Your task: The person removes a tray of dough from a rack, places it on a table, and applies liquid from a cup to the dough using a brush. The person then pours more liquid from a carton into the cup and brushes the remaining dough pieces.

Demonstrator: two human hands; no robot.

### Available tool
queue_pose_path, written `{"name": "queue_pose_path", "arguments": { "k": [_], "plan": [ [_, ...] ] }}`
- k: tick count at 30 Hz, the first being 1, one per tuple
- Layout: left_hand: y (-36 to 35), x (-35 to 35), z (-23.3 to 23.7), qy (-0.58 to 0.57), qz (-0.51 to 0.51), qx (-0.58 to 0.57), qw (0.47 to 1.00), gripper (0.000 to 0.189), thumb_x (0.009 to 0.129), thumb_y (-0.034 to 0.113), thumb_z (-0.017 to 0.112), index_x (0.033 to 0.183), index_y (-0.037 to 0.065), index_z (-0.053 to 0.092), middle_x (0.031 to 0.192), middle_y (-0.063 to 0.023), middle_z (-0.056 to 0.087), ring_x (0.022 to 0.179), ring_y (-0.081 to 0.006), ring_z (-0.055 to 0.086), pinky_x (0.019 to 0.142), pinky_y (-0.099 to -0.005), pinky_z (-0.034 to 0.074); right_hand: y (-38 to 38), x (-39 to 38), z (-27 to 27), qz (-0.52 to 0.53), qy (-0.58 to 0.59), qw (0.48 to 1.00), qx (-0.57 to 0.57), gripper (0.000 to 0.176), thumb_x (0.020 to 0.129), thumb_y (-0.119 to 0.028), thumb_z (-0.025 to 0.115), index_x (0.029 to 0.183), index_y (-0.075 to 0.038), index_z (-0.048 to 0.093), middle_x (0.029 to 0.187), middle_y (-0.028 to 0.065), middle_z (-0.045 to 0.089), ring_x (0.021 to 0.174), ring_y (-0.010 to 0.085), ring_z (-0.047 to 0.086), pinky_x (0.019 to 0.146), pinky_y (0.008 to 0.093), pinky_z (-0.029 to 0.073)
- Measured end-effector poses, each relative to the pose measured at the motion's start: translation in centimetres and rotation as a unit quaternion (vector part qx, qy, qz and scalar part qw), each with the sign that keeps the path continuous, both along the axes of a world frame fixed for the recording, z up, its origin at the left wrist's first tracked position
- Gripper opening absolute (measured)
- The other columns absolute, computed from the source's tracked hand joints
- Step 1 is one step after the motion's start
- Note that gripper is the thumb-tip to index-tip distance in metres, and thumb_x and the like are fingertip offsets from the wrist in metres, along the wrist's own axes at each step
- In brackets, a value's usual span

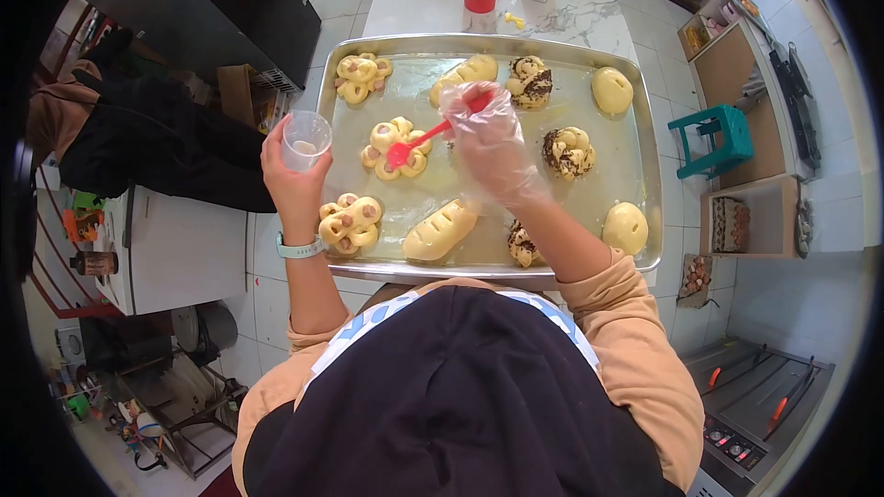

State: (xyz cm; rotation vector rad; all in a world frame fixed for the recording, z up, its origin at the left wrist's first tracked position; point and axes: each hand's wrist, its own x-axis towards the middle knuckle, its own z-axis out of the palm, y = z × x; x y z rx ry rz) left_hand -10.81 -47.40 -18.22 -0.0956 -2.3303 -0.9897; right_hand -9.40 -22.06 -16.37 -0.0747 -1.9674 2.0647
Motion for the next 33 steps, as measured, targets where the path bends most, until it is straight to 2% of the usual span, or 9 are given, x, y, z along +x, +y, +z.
{"name": "queue_pose_path", "arguments": {
  "k": [2,4,12,16,22,25,28,32,33],
  "plan": [
    [-0.4,0.2,0.1,-0.003,0.008,0.012,1.000,0.068,0.060,0.005,0.077,0.124,0.007,0.054,0.118,-0.0118,0.057,0.111,-0.0321,0.052,0.097,-0.0429,0.042,0.0,0.2,0.0,0.022,-0.046,0.997,0.056,0.019,0.095,-0.008,0.057,0.104,-0.002,0.041,0.093,0.0092,0.059,0.075,0.0139,0.062,0.070,0.0259,0.055],
    [-0.6,0.5,0.0,-0.012,0.004,0.041,0.999,0.067,0.060,0.006,0.078,0.124,0.006,0.055,0.117,-0.0121,0.057,0.111,-0.0315,0.052,0.097,-0.0419,0.042,0.5,0.3,-0.4,0.040,0.023,0.998,-0.043,0.019,0.095,-0.007,0.057,0.104,-0.004,0.040,0.092,0.0075,0.057,0.074,0.0130,0.061,0.070,0.0245,0.054],
    [0.3,0.6,-0.7,-0.059,-0.058,0.122,0.989,0.062,0.066,0.007,0.080,0.123,0.003,0.055,0.117,-0.0114,0.058,0.108,-0.0249,0.058,0.091,-0.0362,0.048,2.6,-0.3,1.1,0.011,0.011,0.996,0.091,0.014,0.095,-0.003,0.055,0.101,-0.003,0.042,0.091,0.0069,0.057,0.077,0.0130,0.060,0.068,0.0260,0.055],
    [3.5,1.0,-0.9,-0.160,-0.190,0.225,0.942,0.063,0.069,0.004,0.080,0.125,0.003,0.052,0.117,-0.0092,0.059,0.105,-0.0186,0.061,0.087,-0.0321,0.052,2.9,-0.2,4.8,-0.022,0.194,0.981,-0.008,0.014,0.095,-0.008,0.057,0.101,-0.001,0.047,0.088,0.0090,0.061,0.074,0.0132,0.061,0.065,0.0264,0.052],
    [8.4,2.0,1.1,-0.235,-0.353,0.261,0.867,0.069,0.068,0.001,0.080,0.128,0.002,0.047,0.121,-0.0087,0.056,0.111,-0.0177,0.058,0.094,-0.0327,0.049,3.1,-0.6,7.7,0.093,0.228,0.944,0.218,0.016,0.095,-0.009,0.057,0.105,-0.003,0.047,0.090,0.0071,0.061,0.076,0.0138,0.061,0.067,0.0268,0.053],
    [9.0,1.7,1.9,-0.248,-0.388,0.270,0.845,0.073,0.067,0.000,0.080,0.130,0.000,0.044,0.123,-0.0083,0.053,0.115,-0.0180,0.054,0.098,-0.0327,0.046,4.2,-0.1,9.8,0.120,0.118,0.986,0.013,0.019,0.096,-0.012,0.058,0.110,-0.006,0.046,0.096,0.0092,0.059,0.079,0.0121,0.059,0.064,0.0251,0.051],
    [9.5,1.6,2.1,-0.258,-0.389,0.297,0.833,0.074,0.067,-0.001,0.080,0.131,0.001,0.044,0.121,-0.0077,0.052,0.116,-0.0178,0.053,0.100,-0.0325,0.045,5.0,-0.7,9.7,0.168,0.114,0.979,-0.004,0.020,0.096,-0.012,0.058,0.111,-0.006,0.046,0.097,0.0092,0.059,0.080,0.0123,0.059,0.065,0.0254,0.052],
    [9.8,1.4,2.5,-0.253,-0.406,0.286,0.830,0.074,0.067,0.000,0.081,0.132,0.001,0.045,0.121,-0.0083,0.054,0.115,-0.0175,0.054,0.098,-0.0317,0.045,5.2,-1.6,7.5,0.161,0.161,0.937,0.263,0.022,0.094,-0.012,0.060,0.113,-0.004,0.053,0.102,0.0037,0.058,0.085,0.0106,0.059,0.075,0.0277,0.052],
    [9.9,1.3,2.5,-0.253,-0.423,0.268,0.828,0.075,0.067,0.000,0.081,0.132,0.001,0.045,0.120,-0.0084,0.055,0.114,-0.0174,0.055,0.098,-0.0315,0.045,4.9,-2.0,7.2,0.156,0.138,0.958,0.197,0.025,0.093,-0.013,0.061,0.116,-0.003,0.055,0.100,0.0046,0.060,0.085,0.0123,0.060,0.077,0.0288,0.053]
  ]
}}
